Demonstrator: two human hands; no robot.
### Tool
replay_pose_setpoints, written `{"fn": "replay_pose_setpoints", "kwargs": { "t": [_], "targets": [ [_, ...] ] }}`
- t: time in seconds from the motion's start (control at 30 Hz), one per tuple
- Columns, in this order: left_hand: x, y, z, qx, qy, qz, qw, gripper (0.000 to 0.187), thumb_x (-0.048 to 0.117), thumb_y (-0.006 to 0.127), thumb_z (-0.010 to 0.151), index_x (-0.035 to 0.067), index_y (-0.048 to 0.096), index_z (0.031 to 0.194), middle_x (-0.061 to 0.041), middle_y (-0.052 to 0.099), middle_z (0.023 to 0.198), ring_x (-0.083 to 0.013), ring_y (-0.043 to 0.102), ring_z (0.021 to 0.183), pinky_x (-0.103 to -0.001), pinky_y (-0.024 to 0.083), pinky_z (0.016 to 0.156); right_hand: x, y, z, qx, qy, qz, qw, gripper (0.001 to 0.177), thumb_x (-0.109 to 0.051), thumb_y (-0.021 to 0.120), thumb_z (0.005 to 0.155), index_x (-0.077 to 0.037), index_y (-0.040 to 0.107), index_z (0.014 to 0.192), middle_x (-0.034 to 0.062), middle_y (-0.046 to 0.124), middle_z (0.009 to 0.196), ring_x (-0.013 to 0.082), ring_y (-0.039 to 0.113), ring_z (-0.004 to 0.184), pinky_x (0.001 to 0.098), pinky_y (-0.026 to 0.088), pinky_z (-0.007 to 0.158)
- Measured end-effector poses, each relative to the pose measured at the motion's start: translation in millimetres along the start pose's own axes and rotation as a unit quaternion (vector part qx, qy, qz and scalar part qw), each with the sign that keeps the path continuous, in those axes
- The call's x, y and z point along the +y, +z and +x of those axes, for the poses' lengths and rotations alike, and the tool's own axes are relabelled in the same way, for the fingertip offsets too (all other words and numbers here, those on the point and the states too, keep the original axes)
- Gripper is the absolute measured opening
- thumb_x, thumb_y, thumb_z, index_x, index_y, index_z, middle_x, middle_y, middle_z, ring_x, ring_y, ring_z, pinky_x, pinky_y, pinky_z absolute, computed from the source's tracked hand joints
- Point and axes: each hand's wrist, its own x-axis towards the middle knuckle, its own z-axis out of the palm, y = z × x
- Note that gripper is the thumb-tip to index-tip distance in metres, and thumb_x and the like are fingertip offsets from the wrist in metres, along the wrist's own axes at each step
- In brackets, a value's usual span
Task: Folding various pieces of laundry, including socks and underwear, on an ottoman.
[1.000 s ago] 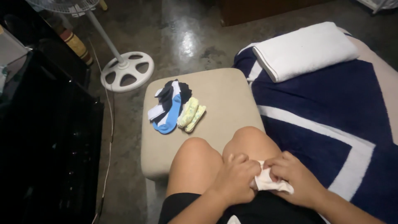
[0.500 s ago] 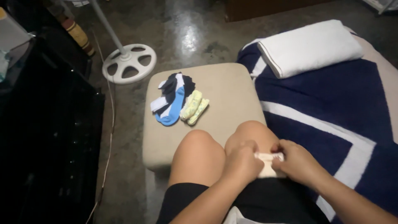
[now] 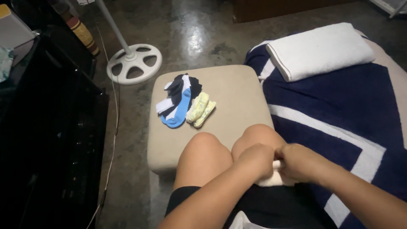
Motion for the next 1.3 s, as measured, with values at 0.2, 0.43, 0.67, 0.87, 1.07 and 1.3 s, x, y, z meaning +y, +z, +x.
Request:
{"fn": "replay_pose_setpoints", "kwargs": {
  "t": [0.2, 0.43, 0.67, 0.87, 1.07, 1.3],
  "targets": [
    [-27.5, 39.3, -10.3, 0.156, 0.119, 0.054, 0.979, 0.026, 0.010, 0.068, 0.085, 0.007, 0.073, 0.110, -0.018, 0.075, 0.096, -0.0350, 0.074, 0.090, -0.045, 0.057, 0.080, 28.9, 19.7, 6.5, 0.169, -0.209, 0.018, 0.963, 0.036, -0.005, 0.083, 0.064, -0.008, 0.072, 0.098, 0.0139, 0.072, 0.101, 0.0354, 0.071, 0.088, 0.0416, 0.057, 0.075],
    [-37.0, 28.0, -66.7, 0.274, 0.309, -0.073, 0.908, 0.024, 0.007, 0.056, 0.094, 0.003, 0.067, 0.115, -0.017, 0.066, 0.113, -0.0360, 0.064, 0.106, -0.045, 0.053, 0.089, 28.0, 17.2, -5.6, 0.026, -0.089, 0.061, 0.994, 0.028, -0.003, 0.078, 0.070, -0.008, 0.068, 0.096, 0.0101, 0.078, 0.090, 0.0275, 0.077, 0.088, 0.0370, 0.058, 0.076],
    [-57.5, 44.3, -25.7, 0.283, 0.381, -0.021, 0.880, 0.048, 0.011, 0.070, 0.094, 0.009, 0.064, 0.141, -0.012, 0.069, 0.111, -0.0323, 0.070, 0.103, -0.044, 0.056, 0.089, 51.1, 5.0, 7.8, 0.012, -0.086, 0.168, 0.982, 0.037, -0.009, 0.079, 0.077, -0.015, 0.071, 0.112, 0.0060, 0.080, 0.088, 0.0180, 0.077, 0.081, 0.0320, 0.060, 0.073],
    [-58.4, 7.8, 21.5, 0.189, 0.152, -0.231, 0.942, 0.039, 0.021, 0.084, 0.076, 0.012, 0.078, 0.113, -0.017, 0.077, 0.102, -0.0305, 0.075, 0.094, -0.038, 0.058, 0.085, 48.1, -27.0, 15.6, -0.006, -0.128, 0.182, 0.975, 0.065, -0.022, 0.088, 0.074, -0.017, 0.066, 0.134, 0.0038, 0.080, 0.112, 0.0167, 0.076, 0.097, 0.0306, 0.059, 0.084],
    [-39.2, -8.0, 44.6, 0.081, 0.010, -0.166, 0.983, 0.038, 0.018, 0.089, 0.064, 0.011, 0.082, 0.100, -0.015, 0.078, 0.095, -0.0279, 0.077, 0.089, -0.037, 0.059, 0.083, 39.9, -25.6, 20.2, 0.014, -0.099, 0.030, 0.995, 0.044, -0.026, 0.085, 0.079, -0.014, 0.077, 0.120, 0.0064, 0.079, 0.110, 0.0196, 0.076, 0.099, 0.0302, 0.057, 0.089],
    [-52.3, 4.0, 60.6, 0.079, 0.064, -0.092, 0.991, 0.042, 0.019, 0.092, 0.057, 0.009, 0.082, 0.096, -0.016, 0.078, 0.092, -0.0276, 0.077, 0.086, -0.037, 0.058, 0.083, 26.2, -32.0, 12.4, 0.014, 0.003, 0.032, 0.999, 0.029, -0.028, 0.083, 0.085, -0.011, 0.079, 0.109, 0.0109, 0.082, 0.102, 0.0216, 0.078, 0.093, 0.0332, 0.058, 0.086]
  ]
}}
